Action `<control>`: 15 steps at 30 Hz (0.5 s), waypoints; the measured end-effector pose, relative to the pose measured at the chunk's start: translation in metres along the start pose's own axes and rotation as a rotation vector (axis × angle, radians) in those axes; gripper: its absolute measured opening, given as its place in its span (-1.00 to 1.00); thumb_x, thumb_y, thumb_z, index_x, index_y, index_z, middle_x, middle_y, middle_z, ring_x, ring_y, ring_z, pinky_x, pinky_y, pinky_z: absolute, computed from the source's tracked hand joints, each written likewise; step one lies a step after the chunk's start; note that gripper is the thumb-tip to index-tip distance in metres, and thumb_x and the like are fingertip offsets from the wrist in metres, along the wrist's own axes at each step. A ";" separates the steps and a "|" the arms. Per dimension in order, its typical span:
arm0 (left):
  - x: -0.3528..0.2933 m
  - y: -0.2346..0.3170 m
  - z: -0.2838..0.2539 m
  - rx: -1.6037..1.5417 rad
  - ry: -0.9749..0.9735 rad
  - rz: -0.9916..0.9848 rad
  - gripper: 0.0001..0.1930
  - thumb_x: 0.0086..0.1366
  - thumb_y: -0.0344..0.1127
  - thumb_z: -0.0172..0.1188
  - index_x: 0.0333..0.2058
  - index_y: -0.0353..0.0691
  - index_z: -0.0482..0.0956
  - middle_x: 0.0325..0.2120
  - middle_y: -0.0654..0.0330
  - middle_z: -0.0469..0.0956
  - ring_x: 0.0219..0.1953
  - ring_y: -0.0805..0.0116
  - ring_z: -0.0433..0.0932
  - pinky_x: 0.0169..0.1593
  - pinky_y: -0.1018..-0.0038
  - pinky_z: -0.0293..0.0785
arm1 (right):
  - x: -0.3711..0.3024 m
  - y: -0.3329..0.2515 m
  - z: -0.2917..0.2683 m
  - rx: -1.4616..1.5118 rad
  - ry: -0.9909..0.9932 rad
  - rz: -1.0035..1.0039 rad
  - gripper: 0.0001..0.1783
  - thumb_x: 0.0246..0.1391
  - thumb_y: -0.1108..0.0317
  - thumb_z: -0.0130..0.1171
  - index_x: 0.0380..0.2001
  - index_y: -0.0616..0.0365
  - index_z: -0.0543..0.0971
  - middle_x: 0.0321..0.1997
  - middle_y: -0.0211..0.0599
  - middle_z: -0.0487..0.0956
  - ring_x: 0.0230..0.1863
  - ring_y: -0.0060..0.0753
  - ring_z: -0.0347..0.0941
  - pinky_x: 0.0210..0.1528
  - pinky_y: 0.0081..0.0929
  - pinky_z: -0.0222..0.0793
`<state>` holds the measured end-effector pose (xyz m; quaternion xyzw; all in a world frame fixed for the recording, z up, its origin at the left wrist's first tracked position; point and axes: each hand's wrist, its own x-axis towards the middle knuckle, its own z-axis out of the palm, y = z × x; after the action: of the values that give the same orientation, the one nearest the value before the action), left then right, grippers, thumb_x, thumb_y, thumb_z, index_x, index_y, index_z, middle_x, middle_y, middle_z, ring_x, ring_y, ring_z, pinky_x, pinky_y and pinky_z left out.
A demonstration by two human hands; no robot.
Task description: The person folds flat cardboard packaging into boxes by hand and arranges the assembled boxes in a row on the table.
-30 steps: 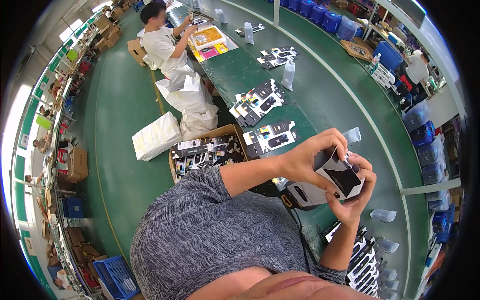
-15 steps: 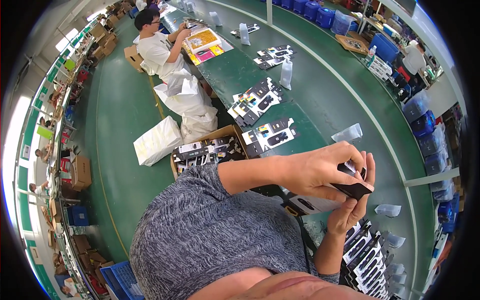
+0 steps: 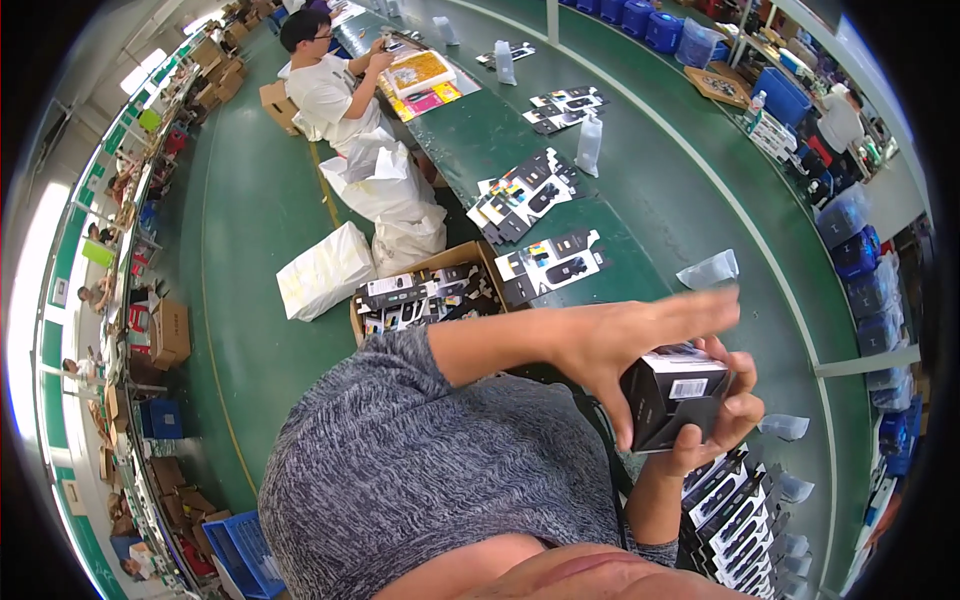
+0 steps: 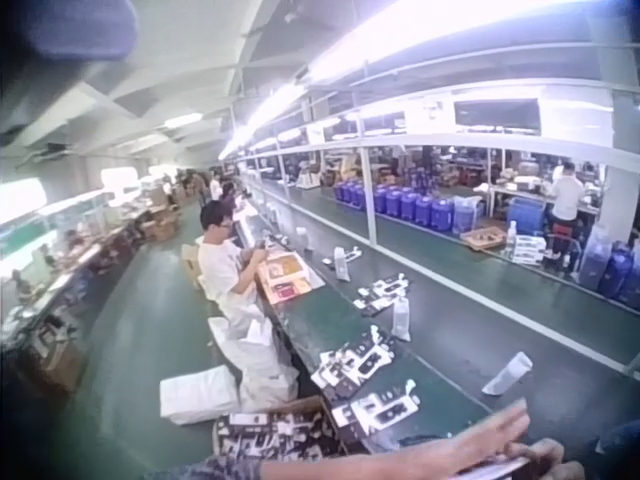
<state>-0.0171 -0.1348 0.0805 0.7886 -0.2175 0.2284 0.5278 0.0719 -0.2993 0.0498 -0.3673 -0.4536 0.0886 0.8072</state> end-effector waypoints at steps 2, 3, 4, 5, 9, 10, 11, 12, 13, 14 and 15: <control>-0.006 -0.003 0.007 -0.134 -0.028 -0.127 0.35 -0.39 0.16 0.62 0.41 -0.17 0.11 0.25 -0.04 0.34 0.33 -0.05 0.27 0.32 0.02 0.15 | -0.008 0.014 -0.001 -0.102 0.025 -0.070 -0.35 0.06 -0.06 0.32 0.07 0.05 0.34 0.25 -0.01 0.32 0.26 0.03 0.34 0.33 0.00 0.26; -0.007 -0.001 0.007 -0.130 -0.028 -0.126 0.35 -0.39 0.16 0.62 0.41 -0.17 0.11 0.25 -0.04 0.34 0.33 -0.05 0.27 0.32 0.02 0.15 | -0.006 0.013 0.005 -0.140 0.103 0.001 -0.24 0.01 -0.08 0.37 0.12 0.10 0.30 0.26 0.00 0.31 0.28 0.03 0.32 0.34 -0.02 0.24; -0.009 0.002 0.009 0.177 0.049 -0.025 0.30 -0.42 0.11 0.62 0.37 -0.16 0.20 0.16 0.05 0.42 0.24 0.01 0.35 0.22 0.07 0.23 | -0.004 0.011 0.009 -0.179 0.179 0.074 -0.13 -0.04 -0.11 0.42 0.17 0.15 0.27 0.26 0.01 0.30 0.30 0.03 0.30 0.35 -0.03 0.22; -0.010 0.005 0.011 0.483 0.127 0.077 0.24 -0.45 0.07 0.63 0.32 -0.14 0.28 0.07 0.14 0.50 0.15 0.07 0.44 0.13 0.12 0.31 | -0.011 0.012 0.005 -0.026 0.159 0.267 -0.03 -0.06 -0.11 0.44 0.23 0.24 0.23 0.26 -0.02 0.32 0.28 -0.04 0.33 0.33 -0.14 0.26; -0.012 0.005 0.010 0.619 0.044 0.051 0.09 -0.40 0.06 0.57 0.25 -0.04 0.40 -0.03 0.19 0.50 0.03 0.17 0.47 0.06 0.15 0.29 | -0.027 0.004 0.009 0.269 0.243 0.719 -0.04 -0.03 0.03 0.45 0.30 0.23 0.19 0.27 -0.10 0.36 0.25 -0.19 0.39 0.28 -0.26 0.34; -0.012 0.001 0.010 0.590 0.025 0.033 0.07 -0.39 0.06 0.55 0.25 -0.03 0.40 -0.02 0.18 0.50 0.01 0.14 0.48 0.05 0.16 0.31 | -0.026 0.004 0.011 0.257 0.295 0.740 -0.06 -0.01 0.08 0.44 0.31 0.23 0.18 0.28 -0.12 0.36 0.25 -0.20 0.39 0.28 -0.25 0.34; -0.013 -0.003 0.003 0.641 0.044 0.039 0.07 -0.39 0.05 0.55 0.24 -0.03 0.41 -0.03 0.19 0.51 0.00 0.14 0.50 0.04 0.16 0.32 | -0.027 0.016 0.009 0.267 0.301 0.719 -0.10 0.00 0.15 0.43 0.31 0.22 0.21 0.27 -0.16 0.38 0.25 -0.19 0.38 0.29 -0.25 0.33; -0.015 -0.007 0.004 0.658 0.055 0.036 0.06 -0.38 0.05 0.54 0.24 -0.03 0.41 -0.04 0.19 0.51 -0.02 0.14 0.51 0.03 0.16 0.33 | -0.027 0.026 0.005 0.252 0.286 0.747 -0.14 0.01 0.20 0.43 0.31 0.22 0.24 0.26 -0.16 0.39 0.27 -0.19 0.36 0.31 -0.24 0.30; -0.013 -0.006 0.003 0.672 0.047 0.024 0.06 -0.40 0.05 0.54 0.23 -0.04 0.42 -0.05 0.19 0.52 -0.03 0.14 0.52 0.02 0.16 0.34 | -0.026 0.029 0.004 0.296 0.284 0.724 -0.19 0.03 0.25 0.41 0.30 0.22 0.29 0.25 -0.19 0.40 0.26 -0.20 0.37 0.32 -0.25 0.26; -0.011 -0.001 -0.002 0.699 0.044 0.015 0.06 -0.41 0.05 0.54 0.22 -0.04 0.44 -0.05 0.19 0.53 -0.04 0.14 0.52 0.01 0.16 0.35 | -0.020 0.027 0.008 0.258 0.254 0.731 -0.23 0.03 0.27 0.40 0.27 0.24 0.34 0.23 -0.22 0.43 0.24 -0.26 0.37 0.31 -0.30 0.24; -0.008 0.001 -0.006 0.716 0.032 0.030 0.04 -0.40 0.05 0.56 0.20 -0.13 0.47 -0.04 0.13 0.55 -0.04 0.11 0.53 0.02 0.19 0.39 | -0.017 0.027 0.006 0.125 0.219 0.723 -0.30 0.03 0.30 0.39 0.23 0.26 0.41 0.18 -0.25 0.48 0.20 -0.34 0.39 0.29 -0.35 0.25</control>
<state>-0.0244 -0.1290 0.0782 0.9166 -0.1268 0.3101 0.2180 0.0631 -0.2848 0.0223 -0.4608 -0.1995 0.3552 0.7885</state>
